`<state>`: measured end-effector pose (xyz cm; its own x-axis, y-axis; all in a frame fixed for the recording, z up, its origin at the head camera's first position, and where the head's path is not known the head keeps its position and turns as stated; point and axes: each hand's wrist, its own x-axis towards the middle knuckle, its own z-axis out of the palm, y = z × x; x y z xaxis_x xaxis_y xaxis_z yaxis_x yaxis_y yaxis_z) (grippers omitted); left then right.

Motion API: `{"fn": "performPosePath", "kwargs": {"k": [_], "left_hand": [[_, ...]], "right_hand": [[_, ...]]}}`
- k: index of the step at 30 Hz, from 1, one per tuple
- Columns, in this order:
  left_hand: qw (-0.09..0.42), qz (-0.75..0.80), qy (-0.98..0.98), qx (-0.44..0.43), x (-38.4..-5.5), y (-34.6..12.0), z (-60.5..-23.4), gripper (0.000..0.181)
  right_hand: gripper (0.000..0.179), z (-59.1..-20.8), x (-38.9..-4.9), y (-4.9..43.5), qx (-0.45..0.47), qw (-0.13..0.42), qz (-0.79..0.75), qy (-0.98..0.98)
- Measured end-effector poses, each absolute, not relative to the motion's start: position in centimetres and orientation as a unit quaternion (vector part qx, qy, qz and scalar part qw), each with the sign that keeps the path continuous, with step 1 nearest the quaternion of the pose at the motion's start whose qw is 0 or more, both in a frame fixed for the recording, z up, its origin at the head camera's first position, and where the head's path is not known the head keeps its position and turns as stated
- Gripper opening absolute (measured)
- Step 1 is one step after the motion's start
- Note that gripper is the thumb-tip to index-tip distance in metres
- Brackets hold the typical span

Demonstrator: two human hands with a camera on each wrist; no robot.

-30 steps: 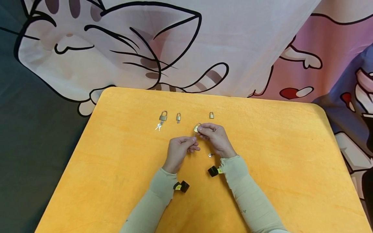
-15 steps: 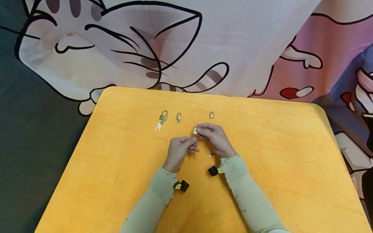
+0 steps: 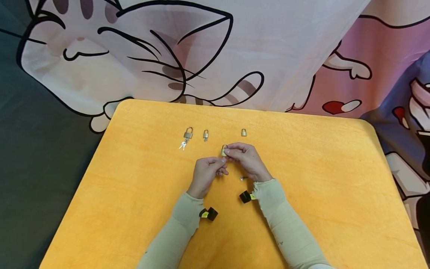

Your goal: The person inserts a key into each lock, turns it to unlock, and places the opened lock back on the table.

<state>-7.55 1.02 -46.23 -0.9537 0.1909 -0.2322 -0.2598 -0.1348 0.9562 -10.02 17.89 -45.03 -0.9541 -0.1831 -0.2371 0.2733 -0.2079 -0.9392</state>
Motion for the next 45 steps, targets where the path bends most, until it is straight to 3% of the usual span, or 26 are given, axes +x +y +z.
{"fn": "performPosePath", "kwargs": {"k": [12,28,37,45], "left_hand": [[0.177,0.745,0.644,-0.008,-7.58,1.06,-46.14,0.032],[0.176,0.716,0.675,-0.023,-7.78,1.10,-45.75,0.029],[0.141,0.736,0.661,-0.034,-7.70,0.99,-46.50,0.026],[0.145,0.763,0.628,-0.043,-7.75,0.92,-46.30,0.026]], "right_hand": [[0.026,-44.95,-10.16,17.93,0.052,0.129,-0.770,0.623],[0.025,-45.16,-10.18,17.98,0.063,0.128,-0.779,0.610],[0.023,-44.99,-9.95,17.70,0.056,0.138,-0.781,0.607],[0.025,-45.01,-9.95,17.62,0.051,0.144,-0.772,0.617]]}}
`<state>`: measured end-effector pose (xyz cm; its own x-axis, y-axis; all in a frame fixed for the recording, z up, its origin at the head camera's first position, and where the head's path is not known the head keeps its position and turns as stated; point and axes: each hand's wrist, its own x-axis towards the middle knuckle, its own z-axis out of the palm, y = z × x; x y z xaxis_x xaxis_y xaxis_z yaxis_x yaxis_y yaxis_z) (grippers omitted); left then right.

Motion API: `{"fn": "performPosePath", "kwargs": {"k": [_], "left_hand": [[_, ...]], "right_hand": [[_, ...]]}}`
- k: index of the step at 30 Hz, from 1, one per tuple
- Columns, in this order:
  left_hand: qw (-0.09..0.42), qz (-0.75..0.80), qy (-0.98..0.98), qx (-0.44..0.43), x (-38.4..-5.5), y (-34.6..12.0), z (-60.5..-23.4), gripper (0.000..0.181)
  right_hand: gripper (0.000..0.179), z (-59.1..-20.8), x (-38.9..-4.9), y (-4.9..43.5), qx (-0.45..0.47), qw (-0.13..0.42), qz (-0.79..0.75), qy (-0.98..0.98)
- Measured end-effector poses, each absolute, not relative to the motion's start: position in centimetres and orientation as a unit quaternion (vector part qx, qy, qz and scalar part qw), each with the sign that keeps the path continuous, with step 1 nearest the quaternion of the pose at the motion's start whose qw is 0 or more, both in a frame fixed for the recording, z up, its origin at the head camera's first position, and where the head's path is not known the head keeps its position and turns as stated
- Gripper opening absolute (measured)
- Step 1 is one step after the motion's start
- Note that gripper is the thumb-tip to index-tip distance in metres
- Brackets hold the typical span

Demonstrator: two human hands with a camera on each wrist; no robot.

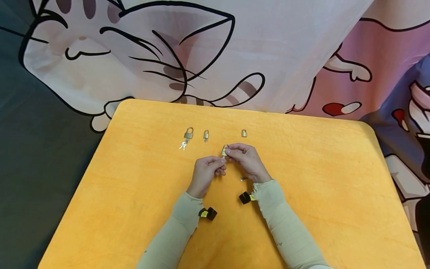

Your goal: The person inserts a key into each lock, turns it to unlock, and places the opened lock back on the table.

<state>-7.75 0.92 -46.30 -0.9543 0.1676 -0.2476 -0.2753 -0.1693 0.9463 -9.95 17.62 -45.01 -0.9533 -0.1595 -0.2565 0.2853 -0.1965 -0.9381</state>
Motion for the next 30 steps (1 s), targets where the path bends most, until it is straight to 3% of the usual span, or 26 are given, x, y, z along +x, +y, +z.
{"fn": "performPosePath", "kwargs": {"k": [30], "left_hand": [[0.161,0.770,0.616,-0.054,-7.71,0.76,-46.23,0.026]], "right_hand": [[0.023,-44.90,-9.90,17.74,0.033,0.144,-0.754,0.641]]}}
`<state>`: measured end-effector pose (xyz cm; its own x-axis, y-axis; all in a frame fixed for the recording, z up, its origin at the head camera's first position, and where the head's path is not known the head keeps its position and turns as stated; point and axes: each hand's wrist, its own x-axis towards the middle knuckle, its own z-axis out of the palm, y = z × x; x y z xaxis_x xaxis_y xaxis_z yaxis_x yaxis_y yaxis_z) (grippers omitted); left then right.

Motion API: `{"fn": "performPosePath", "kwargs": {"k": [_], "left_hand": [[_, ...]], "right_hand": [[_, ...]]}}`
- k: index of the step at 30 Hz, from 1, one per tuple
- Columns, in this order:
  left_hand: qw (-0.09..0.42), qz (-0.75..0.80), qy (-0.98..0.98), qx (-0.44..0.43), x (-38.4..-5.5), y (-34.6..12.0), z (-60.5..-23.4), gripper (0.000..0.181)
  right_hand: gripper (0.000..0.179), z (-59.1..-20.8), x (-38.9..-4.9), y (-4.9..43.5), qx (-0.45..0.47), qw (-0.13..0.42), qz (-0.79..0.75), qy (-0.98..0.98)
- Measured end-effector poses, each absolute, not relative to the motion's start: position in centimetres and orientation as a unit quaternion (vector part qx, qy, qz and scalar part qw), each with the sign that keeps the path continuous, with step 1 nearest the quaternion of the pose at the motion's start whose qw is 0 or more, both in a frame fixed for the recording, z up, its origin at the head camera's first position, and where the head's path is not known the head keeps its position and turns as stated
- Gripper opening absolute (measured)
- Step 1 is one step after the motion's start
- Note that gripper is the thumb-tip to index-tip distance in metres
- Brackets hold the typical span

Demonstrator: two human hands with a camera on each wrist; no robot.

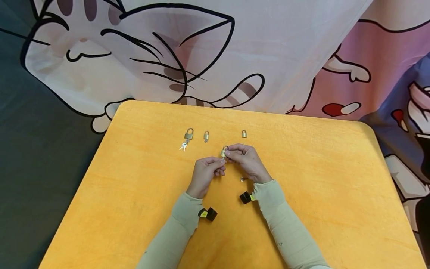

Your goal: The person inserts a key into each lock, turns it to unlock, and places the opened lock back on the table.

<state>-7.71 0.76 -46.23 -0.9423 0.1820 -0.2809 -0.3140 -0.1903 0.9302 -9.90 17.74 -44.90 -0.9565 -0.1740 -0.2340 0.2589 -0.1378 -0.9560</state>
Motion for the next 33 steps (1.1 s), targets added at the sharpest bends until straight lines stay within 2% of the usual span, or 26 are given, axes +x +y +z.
{"fn": "performPosePath", "kwargs": {"k": [25,33], "left_hand": [[0.146,0.765,0.626,-0.039,-7.69,0.46,-46.07,0.027],[0.157,0.772,0.614,-0.041,-7.75,0.58,-46.20,0.027]], "right_hand": [[0.023,-45.13,-9.85,17.51,0.022,0.141,-0.727,0.672],[0.022,-45.08,-9.87,17.62,0.029,0.134,-0.726,0.673]]}}
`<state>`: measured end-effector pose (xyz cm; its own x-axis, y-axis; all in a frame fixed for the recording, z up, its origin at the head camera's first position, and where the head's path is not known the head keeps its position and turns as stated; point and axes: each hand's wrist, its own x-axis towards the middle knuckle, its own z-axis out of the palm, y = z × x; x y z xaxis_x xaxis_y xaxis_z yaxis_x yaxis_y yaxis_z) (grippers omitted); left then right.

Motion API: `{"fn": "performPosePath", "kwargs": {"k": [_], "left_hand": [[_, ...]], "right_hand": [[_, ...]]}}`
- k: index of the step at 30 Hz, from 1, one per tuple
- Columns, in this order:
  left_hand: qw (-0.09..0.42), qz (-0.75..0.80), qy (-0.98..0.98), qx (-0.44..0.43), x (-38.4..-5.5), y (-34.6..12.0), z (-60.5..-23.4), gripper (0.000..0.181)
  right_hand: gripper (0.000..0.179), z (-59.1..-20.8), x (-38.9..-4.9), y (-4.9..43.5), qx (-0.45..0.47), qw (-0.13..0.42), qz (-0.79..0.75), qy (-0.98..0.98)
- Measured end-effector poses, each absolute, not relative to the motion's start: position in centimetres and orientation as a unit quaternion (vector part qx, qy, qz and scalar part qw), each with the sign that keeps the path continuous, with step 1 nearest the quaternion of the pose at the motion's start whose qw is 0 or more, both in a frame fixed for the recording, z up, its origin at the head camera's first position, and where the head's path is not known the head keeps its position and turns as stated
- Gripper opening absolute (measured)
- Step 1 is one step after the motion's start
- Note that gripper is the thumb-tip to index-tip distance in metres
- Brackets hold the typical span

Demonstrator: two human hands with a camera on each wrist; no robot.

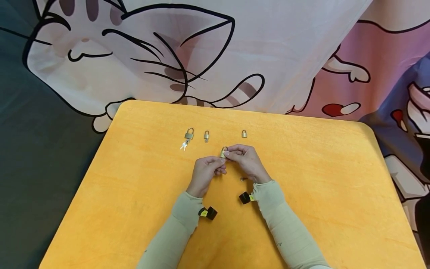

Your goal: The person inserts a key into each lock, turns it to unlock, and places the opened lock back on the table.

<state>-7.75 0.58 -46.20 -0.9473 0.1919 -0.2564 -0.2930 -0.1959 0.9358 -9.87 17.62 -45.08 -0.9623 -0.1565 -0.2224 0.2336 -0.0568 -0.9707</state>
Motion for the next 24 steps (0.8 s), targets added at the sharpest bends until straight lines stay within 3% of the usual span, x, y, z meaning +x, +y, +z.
{"fn": "performPosePath", "kwargs": {"k": [24], "left_hand": [[0.128,0.735,0.663,-0.056,-7.79,0.73,-46.45,0.019]], "right_hand": [[0.022,-44.97,-9.72,17.59,0.037,0.127,-0.733,0.667]]}}
